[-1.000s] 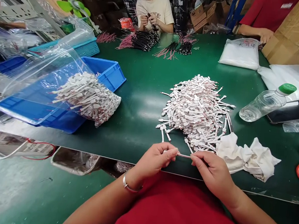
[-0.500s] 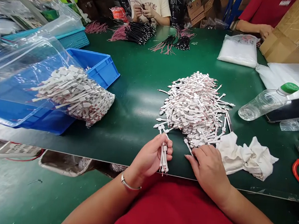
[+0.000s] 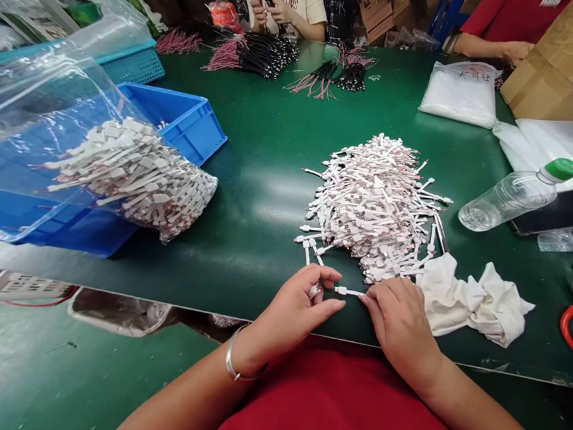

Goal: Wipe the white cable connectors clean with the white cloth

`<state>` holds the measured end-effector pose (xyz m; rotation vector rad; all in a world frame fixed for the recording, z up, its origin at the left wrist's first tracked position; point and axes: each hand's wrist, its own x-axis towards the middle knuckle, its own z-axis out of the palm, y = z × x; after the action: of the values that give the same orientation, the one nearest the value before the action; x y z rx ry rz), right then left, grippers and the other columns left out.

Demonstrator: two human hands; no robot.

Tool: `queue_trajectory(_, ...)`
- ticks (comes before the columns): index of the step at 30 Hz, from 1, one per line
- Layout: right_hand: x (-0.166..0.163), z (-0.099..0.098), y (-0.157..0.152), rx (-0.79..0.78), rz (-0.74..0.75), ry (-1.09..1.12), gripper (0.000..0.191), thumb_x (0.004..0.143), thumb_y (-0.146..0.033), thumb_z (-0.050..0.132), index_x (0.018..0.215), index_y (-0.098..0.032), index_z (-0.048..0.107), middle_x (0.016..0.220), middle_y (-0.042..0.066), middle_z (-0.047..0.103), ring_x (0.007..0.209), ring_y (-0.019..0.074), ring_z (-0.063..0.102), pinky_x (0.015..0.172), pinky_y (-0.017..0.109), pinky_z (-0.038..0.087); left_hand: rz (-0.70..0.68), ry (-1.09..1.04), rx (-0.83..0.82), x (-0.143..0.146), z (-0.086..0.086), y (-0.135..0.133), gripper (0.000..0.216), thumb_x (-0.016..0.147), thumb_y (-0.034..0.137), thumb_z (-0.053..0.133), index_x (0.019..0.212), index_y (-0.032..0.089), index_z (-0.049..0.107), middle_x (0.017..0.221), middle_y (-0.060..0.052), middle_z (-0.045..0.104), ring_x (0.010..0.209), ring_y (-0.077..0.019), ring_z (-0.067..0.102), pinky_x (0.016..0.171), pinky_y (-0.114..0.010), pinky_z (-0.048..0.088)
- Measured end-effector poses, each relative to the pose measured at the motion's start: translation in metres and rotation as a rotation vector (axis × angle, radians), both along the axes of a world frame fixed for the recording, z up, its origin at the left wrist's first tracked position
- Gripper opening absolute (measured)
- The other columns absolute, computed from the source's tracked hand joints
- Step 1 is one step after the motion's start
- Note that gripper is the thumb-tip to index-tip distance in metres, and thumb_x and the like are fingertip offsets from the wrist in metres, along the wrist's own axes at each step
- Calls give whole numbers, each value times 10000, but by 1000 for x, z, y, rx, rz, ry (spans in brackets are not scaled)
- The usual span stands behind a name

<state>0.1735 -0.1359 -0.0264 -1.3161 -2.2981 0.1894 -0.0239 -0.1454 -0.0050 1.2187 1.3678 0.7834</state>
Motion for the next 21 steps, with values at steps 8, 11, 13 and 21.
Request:
queue_trajectory(8, 4, 2, -3, 205, 84, 180, 14, 893, -170, 564, 897, -179, 573, 849, 67, 612, 840, 207, 526, 790, 358, 401, -98, 73, 156, 5, 0, 4, 165, 831, 273, 605, 931, 170, 688, 848, -33, 630, 796, -145, 549, 750, -255, 410)
queue_trajectory(11, 8, 2, -3, 193, 114, 237, 102, 876, -157, 592, 973, -170, 562, 880, 75, 634, 854, 206, 559, 786, 364, 424, -34, -7, 62, 5, 1, 3, 191, 811, 308, 631, 925, 166, 687, 794, -17, 611, 715, -124, 514, 679, -238, 397)
queue_trajectory(13, 11, 2, -3, 165, 134, 256, 106, 875, -138, 591, 973, -174, 571, 828, 54, 648, 802, 191, 564, 756, 355, 419, -15, -48, 12, 5, 0, 3, 213, 800, 329, 646, 932, 167, 685, 764, -5, 586, 676, -108, 482, 638, -224, 380)
queue_trajectory(21, 10, 4, -2, 61, 201, 285, 96, 902, -151, 537, 939, -163, 624, 752, 40, 655, 716, 168, 544, 702, 344, 380, 6, -176, -85, 5, -3, 5, 358, 828, 500, 576, 769, 147, 593, 588, 40, 454, 504, -58, 344, 463, -187, 268)
